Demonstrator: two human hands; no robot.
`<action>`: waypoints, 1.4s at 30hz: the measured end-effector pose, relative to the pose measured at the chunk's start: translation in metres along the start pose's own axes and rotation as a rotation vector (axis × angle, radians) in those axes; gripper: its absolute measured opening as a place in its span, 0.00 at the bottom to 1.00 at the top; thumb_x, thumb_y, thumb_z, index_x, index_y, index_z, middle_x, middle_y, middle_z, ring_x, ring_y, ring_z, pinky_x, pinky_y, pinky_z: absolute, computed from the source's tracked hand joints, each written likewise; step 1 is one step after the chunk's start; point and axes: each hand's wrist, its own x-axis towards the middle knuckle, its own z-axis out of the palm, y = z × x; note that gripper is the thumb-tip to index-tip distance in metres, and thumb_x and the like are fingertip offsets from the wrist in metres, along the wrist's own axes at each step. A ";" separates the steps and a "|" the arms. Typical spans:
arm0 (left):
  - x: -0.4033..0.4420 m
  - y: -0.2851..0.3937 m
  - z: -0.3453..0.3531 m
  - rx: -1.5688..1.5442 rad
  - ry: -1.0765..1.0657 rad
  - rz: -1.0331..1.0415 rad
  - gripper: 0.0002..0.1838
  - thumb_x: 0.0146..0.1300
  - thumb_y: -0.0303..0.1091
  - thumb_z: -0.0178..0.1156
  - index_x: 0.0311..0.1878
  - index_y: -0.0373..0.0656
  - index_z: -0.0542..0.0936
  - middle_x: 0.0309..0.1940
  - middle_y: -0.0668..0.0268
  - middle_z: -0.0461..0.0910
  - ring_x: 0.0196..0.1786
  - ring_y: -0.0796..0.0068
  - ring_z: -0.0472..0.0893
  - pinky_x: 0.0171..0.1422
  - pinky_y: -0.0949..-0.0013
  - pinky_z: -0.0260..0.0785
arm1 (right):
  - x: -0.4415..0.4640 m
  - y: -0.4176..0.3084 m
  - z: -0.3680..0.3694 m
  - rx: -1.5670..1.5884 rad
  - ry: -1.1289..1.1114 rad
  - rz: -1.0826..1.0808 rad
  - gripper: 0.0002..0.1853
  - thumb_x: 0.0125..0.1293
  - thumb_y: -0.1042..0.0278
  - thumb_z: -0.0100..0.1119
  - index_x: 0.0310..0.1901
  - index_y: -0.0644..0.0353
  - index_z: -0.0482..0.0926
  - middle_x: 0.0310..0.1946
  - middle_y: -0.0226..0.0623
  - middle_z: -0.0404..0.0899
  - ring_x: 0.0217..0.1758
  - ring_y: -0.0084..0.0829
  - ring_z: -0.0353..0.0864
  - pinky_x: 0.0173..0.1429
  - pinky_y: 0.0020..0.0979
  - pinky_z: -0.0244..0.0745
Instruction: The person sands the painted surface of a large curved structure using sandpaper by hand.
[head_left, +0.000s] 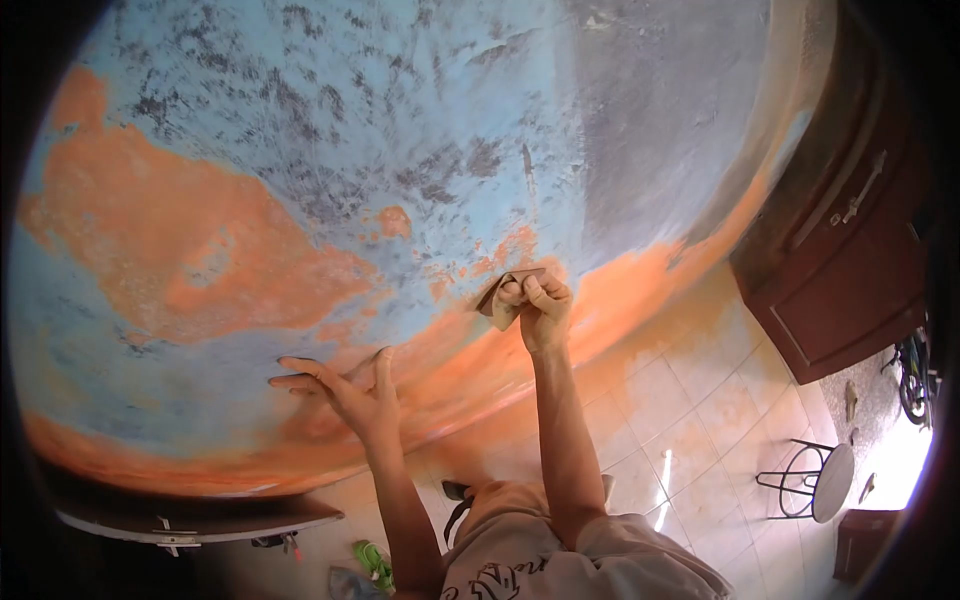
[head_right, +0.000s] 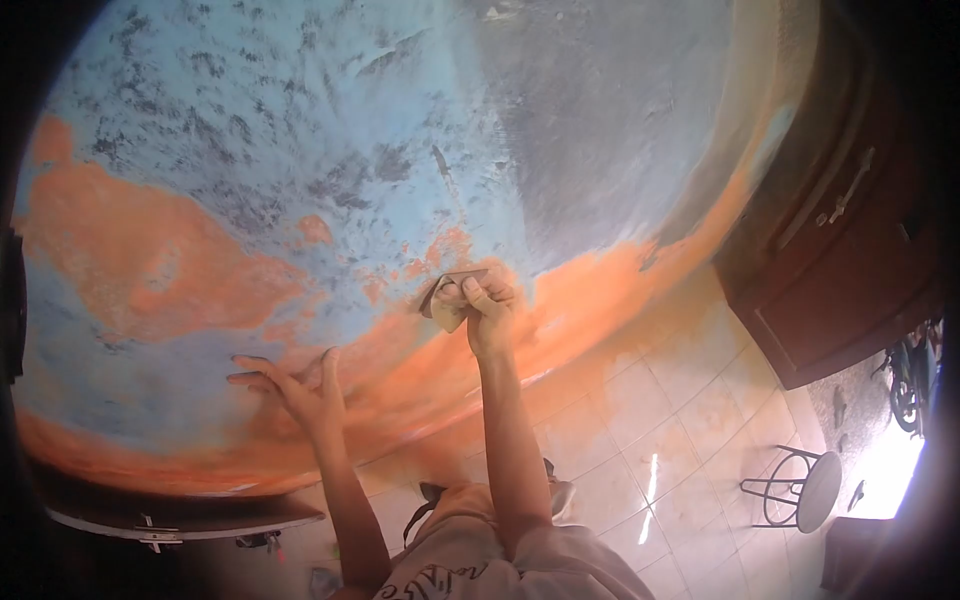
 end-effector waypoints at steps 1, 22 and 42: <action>0.002 0.001 0.002 0.003 0.005 -0.003 0.68 0.50 0.43 0.75 0.78 0.41 0.30 0.72 0.28 0.18 0.76 0.34 0.21 0.77 0.40 0.21 | -0.002 0.007 0.000 0.001 -0.004 0.005 0.07 0.68 0.70 0.59 0.31 0.61 0.80 0.30 0.39 0.85 0.29 0.28 0.83 0.32 0.29 0.77; -0.007 -0.006 -0.003 0.008 -0.006 0.002 0.67 0.51 0.42 0.74 0.78 0.45 0.30 0.72 0.31 0.16 0.75 0.29 0.20 0.78 0.42 0.29 | 0.000 -0.019 0.040 -0.033 0.011 -0.024 0.13 0.72 0.64 0.56 0.32 0.64 0.75 0.29 0.37 0.77 0.31 0.29 0.74 0.35 0.30 0.69; -0.002 0.005 0.000 -0.079 -0.021 -0.003 0.63 0.56 0.42 0.72 0.78 0.47 0.31 0.72 0.31 0.15 0.74 0.26 0.21 0.76 0.33 0.30 | -0.034 0.011 0.035 -0.005 0.019 0.207 0.07 0.70 0.74 0.57 0.32 0.62 0.76 0.33 0.42 0.83 0.37 0.35 0.85 0.40 0.34 0.83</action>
